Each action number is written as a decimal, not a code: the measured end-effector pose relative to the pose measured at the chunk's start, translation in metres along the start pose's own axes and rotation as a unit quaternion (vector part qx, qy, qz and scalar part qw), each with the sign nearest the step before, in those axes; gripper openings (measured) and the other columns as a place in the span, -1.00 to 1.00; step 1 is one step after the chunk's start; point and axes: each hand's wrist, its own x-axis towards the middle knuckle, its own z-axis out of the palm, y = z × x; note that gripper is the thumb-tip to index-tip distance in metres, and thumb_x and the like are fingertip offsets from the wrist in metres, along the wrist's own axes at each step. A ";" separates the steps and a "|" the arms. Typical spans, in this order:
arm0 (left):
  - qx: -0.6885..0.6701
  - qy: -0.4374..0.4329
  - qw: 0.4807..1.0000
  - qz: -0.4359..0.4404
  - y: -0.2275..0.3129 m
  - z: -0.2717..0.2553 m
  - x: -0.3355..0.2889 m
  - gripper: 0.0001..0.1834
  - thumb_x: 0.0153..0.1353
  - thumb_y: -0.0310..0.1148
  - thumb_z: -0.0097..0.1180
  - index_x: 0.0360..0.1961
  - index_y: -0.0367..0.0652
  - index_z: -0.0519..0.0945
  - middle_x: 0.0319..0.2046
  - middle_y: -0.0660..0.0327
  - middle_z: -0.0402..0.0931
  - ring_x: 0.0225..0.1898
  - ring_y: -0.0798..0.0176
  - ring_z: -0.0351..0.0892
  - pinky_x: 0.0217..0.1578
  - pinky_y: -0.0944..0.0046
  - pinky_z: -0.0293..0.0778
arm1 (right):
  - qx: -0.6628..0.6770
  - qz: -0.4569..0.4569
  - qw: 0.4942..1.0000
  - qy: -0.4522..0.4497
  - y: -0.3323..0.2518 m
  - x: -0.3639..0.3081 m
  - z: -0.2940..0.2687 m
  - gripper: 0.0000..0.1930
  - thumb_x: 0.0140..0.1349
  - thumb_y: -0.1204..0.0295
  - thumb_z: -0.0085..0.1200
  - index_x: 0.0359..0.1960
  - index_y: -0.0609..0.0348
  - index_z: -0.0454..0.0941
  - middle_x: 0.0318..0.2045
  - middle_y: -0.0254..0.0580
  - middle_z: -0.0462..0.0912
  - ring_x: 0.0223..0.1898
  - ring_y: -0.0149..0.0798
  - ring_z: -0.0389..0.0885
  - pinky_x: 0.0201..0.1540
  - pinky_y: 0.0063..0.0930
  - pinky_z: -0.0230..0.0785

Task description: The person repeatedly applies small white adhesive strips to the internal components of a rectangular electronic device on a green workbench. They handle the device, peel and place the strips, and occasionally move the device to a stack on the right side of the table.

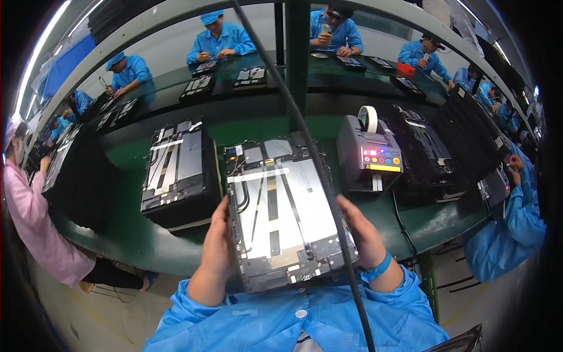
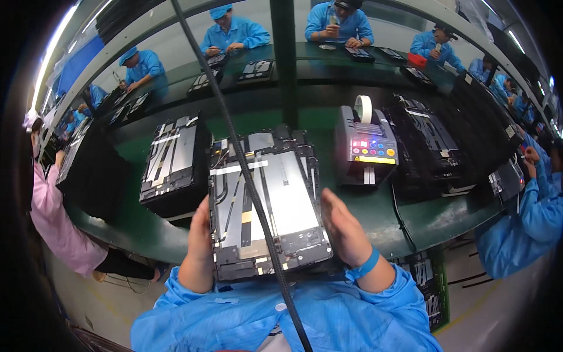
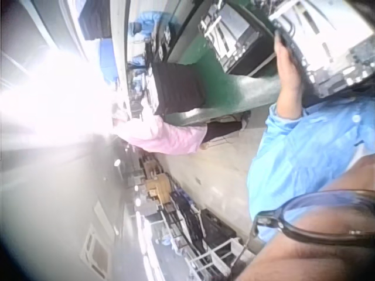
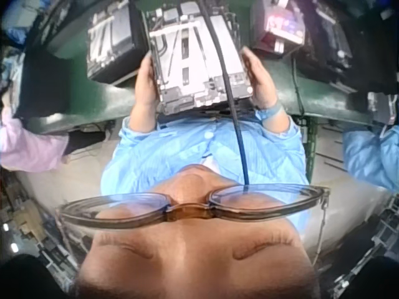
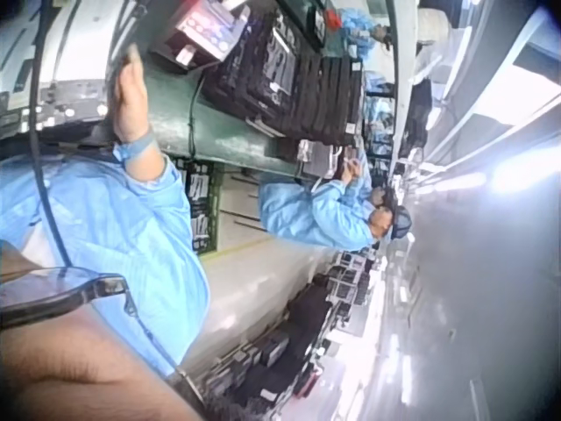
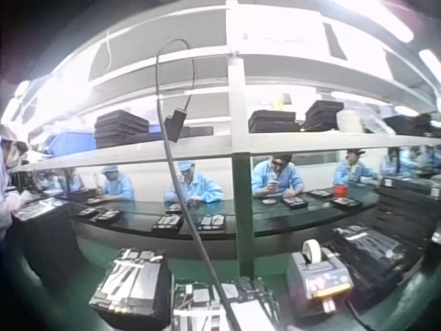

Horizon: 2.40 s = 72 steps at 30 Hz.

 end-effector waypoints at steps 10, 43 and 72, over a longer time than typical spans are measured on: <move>0.038 -0.071 0.996 0.029 0.028 0.043 0.026 -0.06 0.24 0.11 -0.04 0.39 -0.32 -0.11 0.27 -0.12 0.16 0.24 0.02 0.31 0.20 0.11 0.30 | -0.184 0.010 0.977 -0.107 -0.037 0.036 0.026 -0.15 0.25 0.33 -0.03 0.38 0.47 -0.32 0.39 0.14 -0.11 0.42 -0.13 -0.09 0.38 -0.36 -0.15; -0.036 -0.053 0.995 -0.073 0.015 0.040 0.019 -0.07 0.22 0.32 -0.15 0.36 -0.20 0.06 0.23 -0.01 0.26 0.21 0.08 0.35 0.16 0.13 0.37 | -0.232 -0.045 0.971 -0.028 0.001 0.033 -0.001 -0.06 0.30 -0.27 -0.38 0.42 0.25 -0.29 0.38 0.06 0.04 0.39 -0.10 0.03 0.38 -0.27 -0.09; 0.089 -0.031 0.992 0.081 0.000 0.004 0.004 -0.35 0.45 -0.04 -0.29 0.34 -0.34 0.10 0.32 0.04 0.12 0.33 0.22 0.09 0.31 0.24 0.01 | -0.229 0.044 0.930 0.283 -0.024 0.052 -0.182 -0.74 0.31 0.10 0.03 -0.38 0.00 0.50 -0.71 -0.58 0.31 -0.77 -0.68 0.14 -0.79 -0.74 -0.12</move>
